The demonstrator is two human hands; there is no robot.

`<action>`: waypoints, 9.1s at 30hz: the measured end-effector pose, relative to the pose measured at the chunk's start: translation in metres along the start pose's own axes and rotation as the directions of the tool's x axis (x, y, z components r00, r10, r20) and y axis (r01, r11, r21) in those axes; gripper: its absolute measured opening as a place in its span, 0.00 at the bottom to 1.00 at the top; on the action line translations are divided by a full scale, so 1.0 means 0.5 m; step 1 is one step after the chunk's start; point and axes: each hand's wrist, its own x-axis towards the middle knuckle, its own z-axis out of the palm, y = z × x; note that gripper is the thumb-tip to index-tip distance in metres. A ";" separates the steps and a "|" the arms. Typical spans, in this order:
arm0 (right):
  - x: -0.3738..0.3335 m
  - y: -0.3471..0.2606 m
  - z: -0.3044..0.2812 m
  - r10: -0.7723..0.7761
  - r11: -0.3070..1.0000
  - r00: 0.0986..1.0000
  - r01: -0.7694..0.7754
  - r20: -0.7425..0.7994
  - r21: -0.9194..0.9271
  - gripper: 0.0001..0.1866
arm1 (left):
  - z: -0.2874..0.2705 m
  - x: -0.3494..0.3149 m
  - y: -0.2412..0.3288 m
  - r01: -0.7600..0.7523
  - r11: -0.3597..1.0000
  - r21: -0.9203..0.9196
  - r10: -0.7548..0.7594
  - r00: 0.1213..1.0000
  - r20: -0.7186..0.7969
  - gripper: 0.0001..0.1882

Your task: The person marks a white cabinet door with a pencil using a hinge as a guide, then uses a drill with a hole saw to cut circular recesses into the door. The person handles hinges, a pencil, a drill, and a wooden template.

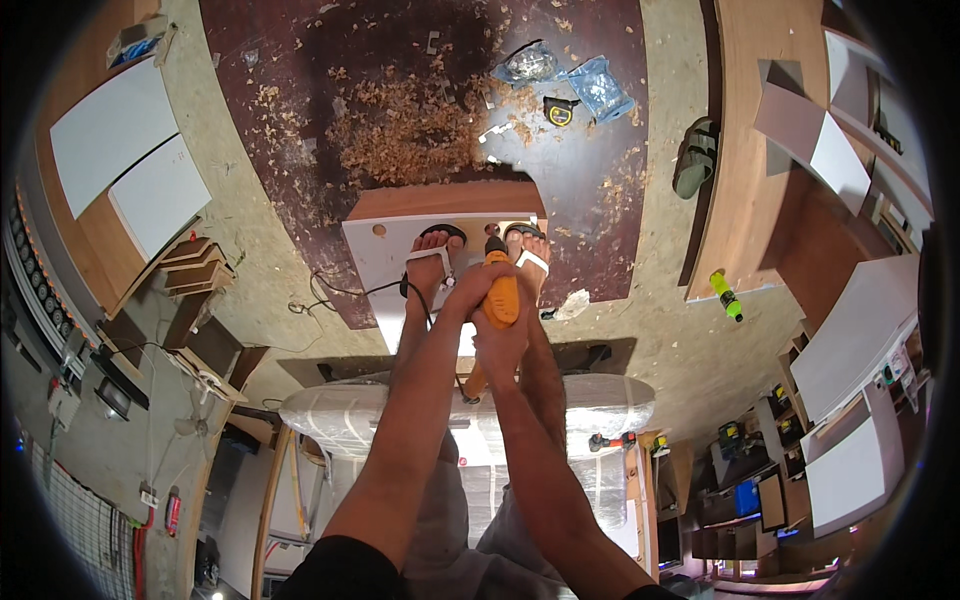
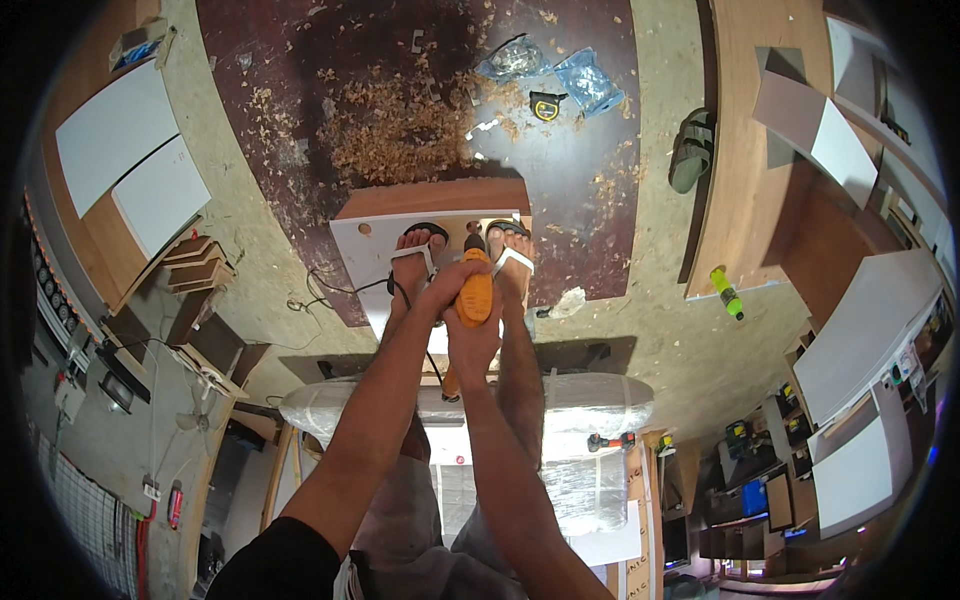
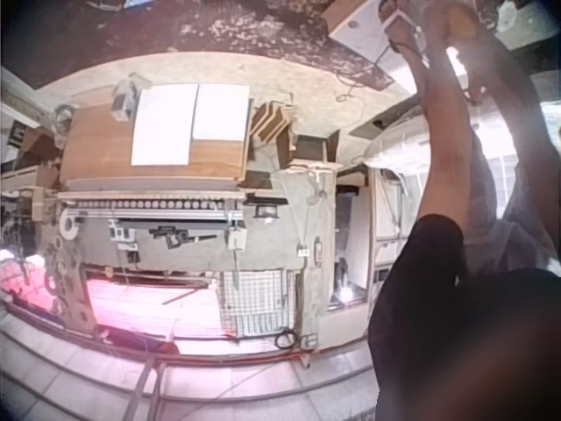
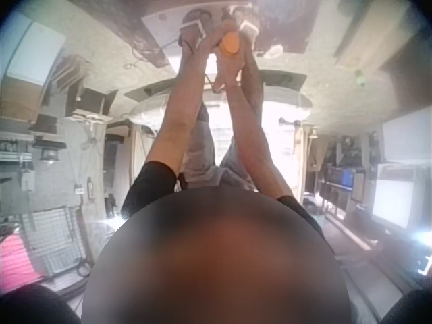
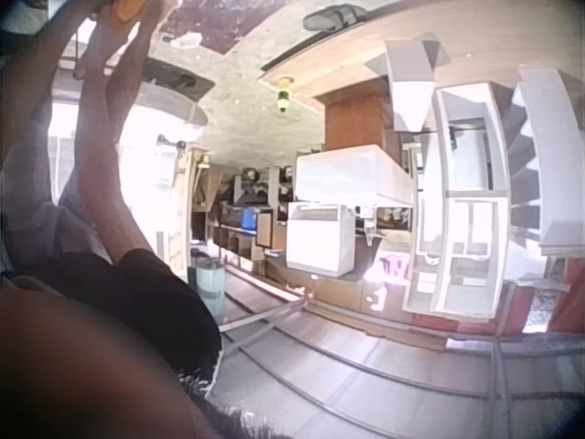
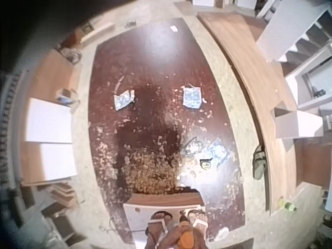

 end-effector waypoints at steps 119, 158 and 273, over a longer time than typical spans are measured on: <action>0.010 -0.057 -0.006 -0.204 0.911 0.979 0.179 -0.027 -0.371 0.52 | -0.040 0.101 -0.072 -0.072 0.986 -0.149 0.073 0.997 0.006 0.12; 0.022 -0.036 -0.008 -0.267 0.880 0.964 0.241 -0.007 -0.410 0.53 | -0.034 0.091 -0.064 -0.009 0.963 -0.269 0.022 0.999 0.046 0.15; 0.041 -0.044 -0.027 -0.192 0.806 0.979 0.195 0.065 -0.559 0.54 | -0.029 0.112 -0.078 -0.151 0.910 -0.387 0.196 0.977 0.081 0.13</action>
